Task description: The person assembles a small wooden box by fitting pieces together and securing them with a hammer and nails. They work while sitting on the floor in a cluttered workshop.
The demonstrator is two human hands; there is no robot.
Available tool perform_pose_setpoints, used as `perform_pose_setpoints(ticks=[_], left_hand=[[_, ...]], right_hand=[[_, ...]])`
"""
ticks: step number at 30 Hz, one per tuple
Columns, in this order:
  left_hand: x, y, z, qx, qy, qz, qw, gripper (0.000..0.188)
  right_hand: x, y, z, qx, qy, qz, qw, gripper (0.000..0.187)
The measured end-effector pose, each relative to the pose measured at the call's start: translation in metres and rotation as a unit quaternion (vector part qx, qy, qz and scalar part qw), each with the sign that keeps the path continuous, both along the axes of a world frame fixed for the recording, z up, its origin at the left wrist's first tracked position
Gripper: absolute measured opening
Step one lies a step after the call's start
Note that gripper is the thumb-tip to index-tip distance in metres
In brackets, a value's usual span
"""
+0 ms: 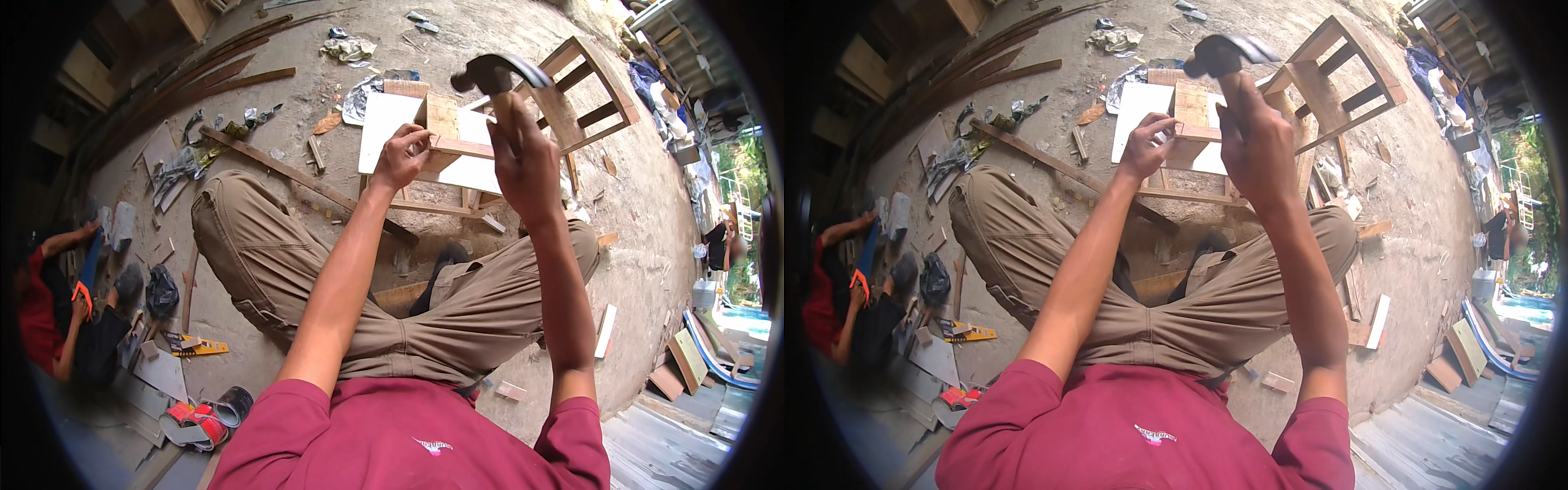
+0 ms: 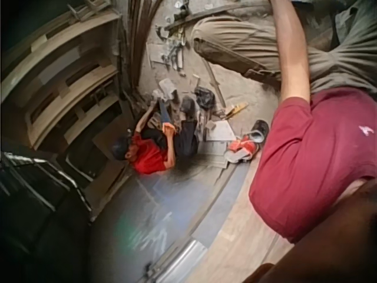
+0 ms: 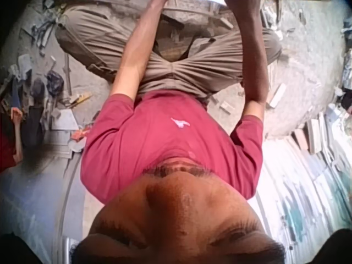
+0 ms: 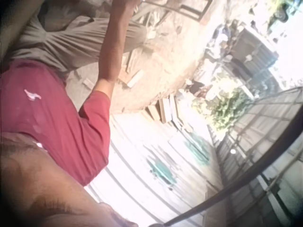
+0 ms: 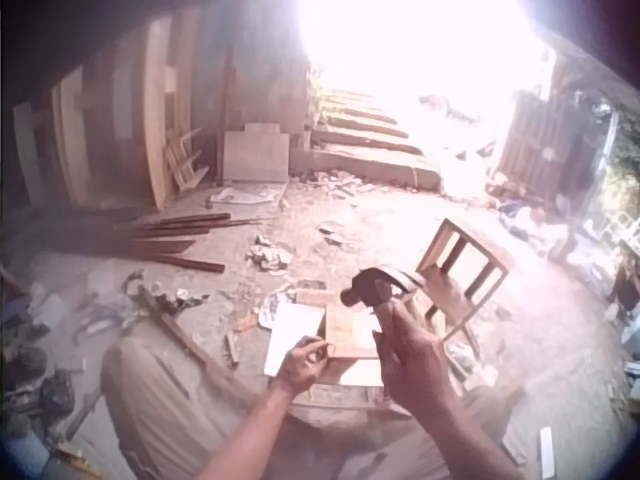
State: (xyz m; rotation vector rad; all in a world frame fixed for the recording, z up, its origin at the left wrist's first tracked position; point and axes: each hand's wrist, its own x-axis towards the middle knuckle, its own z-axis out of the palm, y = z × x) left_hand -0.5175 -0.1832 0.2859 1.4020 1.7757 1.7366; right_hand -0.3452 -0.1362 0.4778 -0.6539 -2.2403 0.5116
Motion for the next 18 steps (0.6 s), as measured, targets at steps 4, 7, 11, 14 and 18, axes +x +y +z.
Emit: perform_pose_setpoints(ticks=[4,7,11,14,18], left_hand=[[0.003,0.000,0.001,-0.005,-0.024,-0.011,1.000,0.030],[0.000,0.002,-0.001,0.008,0.009,-0.025,1.000,0.031],[-0.003,0.000,0.001,-0.017,0.007,-0.002,1.000,0.031],[-0.003,0.006,0.001,-0.004,-0.015,-0.010,1.000,0.031],[-0.001,0.006,0.003,-0.017,-0.004,-0.021,1.000,0.034]], right_hand=[[-0.001,-0.001,-0.023,0.018,0.036,0.008,0.999,0.043],[0.015,0.000,-0.050,-0.060,-0.189,0.014,0.980,0.045],[0.013,0.002,-0.034,-0.064,-0.102,-0.003,0.993,0.046],[0.009,-0.003,-0.035,-0.073,-0.094,-0.007,0.993,0.046],[0.009,-0.002,-0.042,-0.049,-0.164,0.008,0.985,0.044]])
